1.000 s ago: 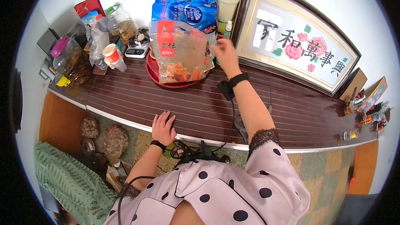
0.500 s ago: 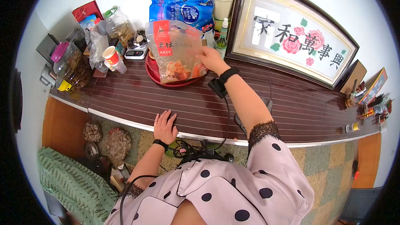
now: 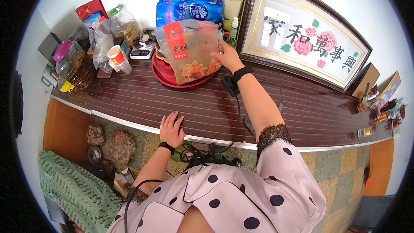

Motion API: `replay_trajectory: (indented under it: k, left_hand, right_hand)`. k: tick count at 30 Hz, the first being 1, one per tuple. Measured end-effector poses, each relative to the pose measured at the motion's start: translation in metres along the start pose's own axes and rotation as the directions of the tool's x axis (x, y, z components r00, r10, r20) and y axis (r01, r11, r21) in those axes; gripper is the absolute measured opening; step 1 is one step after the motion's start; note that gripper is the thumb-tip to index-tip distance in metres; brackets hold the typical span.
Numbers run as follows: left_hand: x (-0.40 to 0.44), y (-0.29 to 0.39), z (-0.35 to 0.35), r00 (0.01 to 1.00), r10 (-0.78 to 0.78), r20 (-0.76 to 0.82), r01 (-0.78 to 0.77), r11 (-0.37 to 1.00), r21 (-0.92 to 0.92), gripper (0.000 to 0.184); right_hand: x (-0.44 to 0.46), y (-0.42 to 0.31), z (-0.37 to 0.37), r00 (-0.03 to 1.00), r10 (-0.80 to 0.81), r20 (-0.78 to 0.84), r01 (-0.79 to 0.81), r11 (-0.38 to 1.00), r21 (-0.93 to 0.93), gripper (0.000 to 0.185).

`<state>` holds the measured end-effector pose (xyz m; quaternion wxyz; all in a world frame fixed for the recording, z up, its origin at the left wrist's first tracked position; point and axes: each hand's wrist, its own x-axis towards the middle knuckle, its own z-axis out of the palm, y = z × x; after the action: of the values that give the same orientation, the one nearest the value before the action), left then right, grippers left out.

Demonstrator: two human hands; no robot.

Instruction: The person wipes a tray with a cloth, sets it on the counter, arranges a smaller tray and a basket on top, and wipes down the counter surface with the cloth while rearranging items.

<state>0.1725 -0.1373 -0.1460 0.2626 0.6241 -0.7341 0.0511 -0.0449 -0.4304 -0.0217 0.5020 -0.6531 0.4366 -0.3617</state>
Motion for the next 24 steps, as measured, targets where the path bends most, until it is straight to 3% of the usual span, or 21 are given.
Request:
replay_trajectory:
  k: [4, 6, 15, 17, 18, 20, 22, 24]
  left_hand:
    - [0.001, 0.001, 0.0, 1.0, 0.003, 0.003, -0.003, 1.0, -0.013, 0.05]
    - [0.001, 0.001, 0.001, 1.0, 0.005, -0.014, -0.005, 1.0, 0.001, 0.05]
    - [-0.001, -0.001, 0.004, 1.0, 0.02, 0.002, -0.021, 0.999, 0.03, 0.051]
    - [-0.002, -0.001, 0.005, 1.0, 0.018, 0.005, -0.018, 0.999, 0.026, 0.05]
    - [-0.002, -0.002, 0.005, 1.0, 0.022, 0.006, -0.022, 0.999, 0.036, 0.05]
    - [-0.001, -0.001, 0.004, 1.0, 0.013, 0.011, -0.014, 1.0, 0.027, 0.05]
    - [0.001, -0.001, 0.003, 1.0, 0.011, 0.014, -0.012, 1.0, 0.016, 0.05]
    - [0.002, 0.0, 0.003, 1.0, 0.013, 0.016, -0.013, 1.0, 0.003, 0.05]
  right_hand:
    - [-0.013, 0.004, -0.013, 0.998, -0.006, 0.055, 0.003, 0.999, 0.049, 0.071]
    - [-0.022, 0.003, -0.025, 1.0, 0.029, -0.001, -0.029, 0.998, -0.054, 0.075]
    - [-0.067, -0.005, -0.061, 0.996, 0.077, -0.034, -0.077, 0.997, -0.008, 0.072]
    - [-0.085, 0.001, -0.07, 0.997, 0.08, -0.019, -0.082, 0.99, -0.111, 0.069]
    - [-0.099, 0.005, -0.077, 0.997, 0.071, 0.042, -0.054, 0.946, -0.32, 0.074]
    - [-0.145, 0.014, -0.092, 0.954, -0.014, 0.3, 0.219, 0.715, -0.664, 0.081]
    - [-0.195, 0.019, -0.092, 0.907, 0.314, 0.281, 0.065, 0.554, -0.83, 0.086]
    - [-0.242, 0.023, -0.085, 0.868, 0.471, 0.159, -0.062, 0.418, -0.906, 0.087]
